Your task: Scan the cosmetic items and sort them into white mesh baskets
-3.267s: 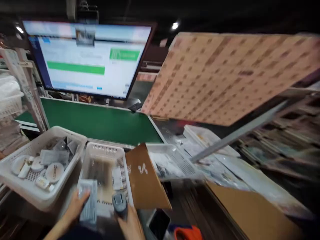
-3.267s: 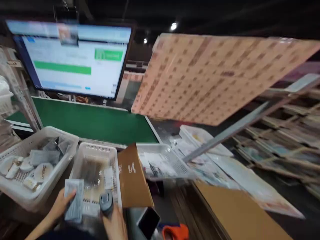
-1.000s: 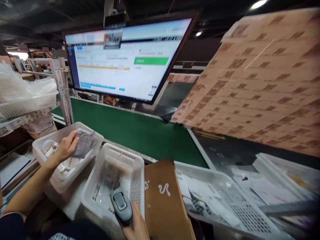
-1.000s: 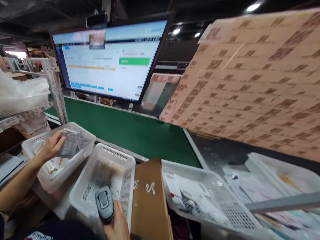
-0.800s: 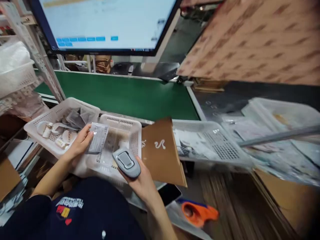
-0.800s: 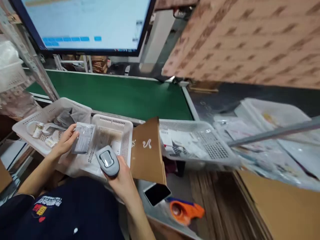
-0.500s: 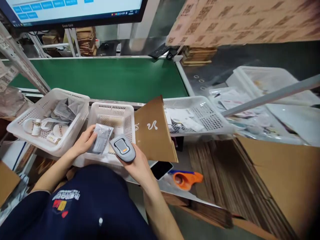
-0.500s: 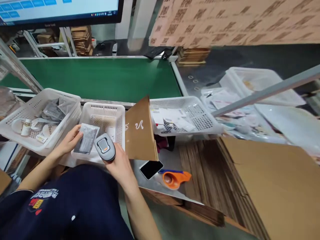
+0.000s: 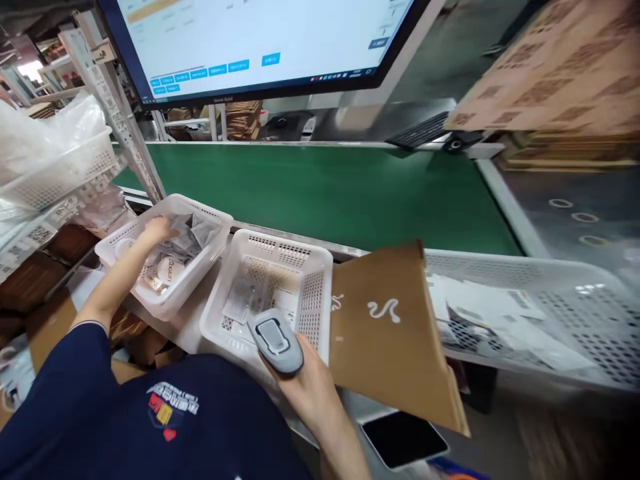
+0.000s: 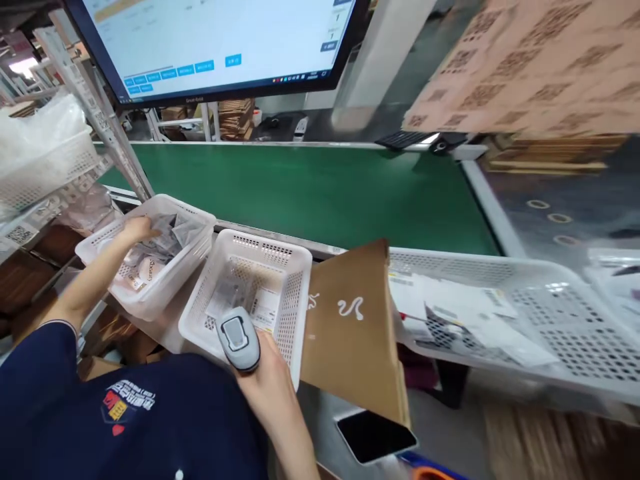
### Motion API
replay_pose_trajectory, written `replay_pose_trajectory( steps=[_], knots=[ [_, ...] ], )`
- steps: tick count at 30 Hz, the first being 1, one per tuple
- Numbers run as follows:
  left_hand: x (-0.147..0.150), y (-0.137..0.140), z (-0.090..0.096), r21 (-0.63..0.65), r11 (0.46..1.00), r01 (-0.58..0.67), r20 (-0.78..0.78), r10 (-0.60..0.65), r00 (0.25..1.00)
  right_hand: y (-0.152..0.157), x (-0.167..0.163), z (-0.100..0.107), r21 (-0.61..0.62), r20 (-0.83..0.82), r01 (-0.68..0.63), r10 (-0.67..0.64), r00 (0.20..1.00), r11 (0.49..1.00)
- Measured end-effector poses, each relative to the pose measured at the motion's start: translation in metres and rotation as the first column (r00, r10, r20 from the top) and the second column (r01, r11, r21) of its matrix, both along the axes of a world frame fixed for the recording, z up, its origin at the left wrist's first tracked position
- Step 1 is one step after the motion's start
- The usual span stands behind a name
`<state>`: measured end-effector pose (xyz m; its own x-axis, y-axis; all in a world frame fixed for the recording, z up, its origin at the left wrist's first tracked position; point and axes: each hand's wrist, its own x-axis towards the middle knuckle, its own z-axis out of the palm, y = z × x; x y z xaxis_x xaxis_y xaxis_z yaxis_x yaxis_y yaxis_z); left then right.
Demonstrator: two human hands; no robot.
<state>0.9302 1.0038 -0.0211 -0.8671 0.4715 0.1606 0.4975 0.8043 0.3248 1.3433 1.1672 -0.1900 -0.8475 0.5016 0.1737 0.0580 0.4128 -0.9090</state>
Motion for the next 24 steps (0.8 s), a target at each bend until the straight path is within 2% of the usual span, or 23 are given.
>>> replay_pose_trajectory(
  steps=[2, 4, 5, 7, 8, 10, 12, 14, 17, 20, 22, 24],
  knots=[
    [-0.001, -0.003, 0.002, 0.022, 0.999, 0.04, 0.027, -0.041, 0.999, 0.003, 0.001, 0.006, 0.01, 0.005, 0.005, -0.005, 1.0, 1.0],
    [0.005, -0.005, 0.011, 0.218, 0.973, 0.08, 0.081, -0.1, 0.992, 0.007, 0.002, 0.015, 0.025, -0.009, 0.005, -0.005, 1.0, 1.0],
    [0.01, -0.004, 0.017, 0.366, 0.925, 0.099, 0.109, -0.148, 0.983, 0.009, 0.002, 0.02, 0.038, -0.023, -0.001, 0.002, 1.0, 0.999],
    [0.023, 0.001, 0.028, 0.635, 0.764, 0.119, 0.14, -0.265, 0.954, 0.011, 0.0, 0.034, 0.067, -0.059, -0.032, 0.036, 0.998, 0.997],
    [0.031, 0.005, 0.033, 0.716, 0.686, 0.129, 0.14, -0.322, 0.936, 0.011, -0.002, 0.042, 0.083, -0.078, -0.053, 0.059, 0.995, 0.995],
    [0.05, 0.014, 0.039, 0.801, 0.579, 0.154, 0.142, -0.433, 0.89, 0.009, -0.007, 0.057, 0.115, -0.094, -0.097, 0.108, 0.99, 0.989],
    [0.07, 0.024, 0.039, 0.825, 0.542, 0.16, 0.178, -0.518, 0.836, 0.006, -0.011, 0.069, 0.145, -0.071, -0.127, 0.139, 0.988, 0.981],
    [0.09, 0.034, 0.032, 0.817, 0.552, 0.167, 0.227, -0.574, 0.787, 0.004, -0.012, 0.075, 0.168, -0.026, -0.15, 0.156, 0.987, 0.974],
    [0.109, 0.046, 0.014, 0.78, 0.593, 0.2, 0.297, -0.632, 0.716, 0.003, -0.007, 0.072, 0.165, 0.029, -0.169, 0.166, 0.986, 0.972],
    [0.106, 0.057, -0.001, 0.652, 0.696, 0.302, 0.395, -0.652, 0.647, 0.007, 0.006, 0.061, 0.133, 0.028, -0.136, 0.134, 0.991, 0.982],
    [0.09, 0.065, -0.007, 0.484, 0.769, 0.417, 0.389, -0.617, 0.684, 0.012, 0.015, 0.052, 0.111, 0.008, -0.096, 0.096, 0.995, 0.989],
    [0.068, 0.074, -0.01, 0.243, 0.855, 0.458, 0.272, -0.513, 0.814, 0.017, 0.022, 0.043, 0.098, -0.015, -0.054, 0.055, 0.998, 0.994]
  ],
)
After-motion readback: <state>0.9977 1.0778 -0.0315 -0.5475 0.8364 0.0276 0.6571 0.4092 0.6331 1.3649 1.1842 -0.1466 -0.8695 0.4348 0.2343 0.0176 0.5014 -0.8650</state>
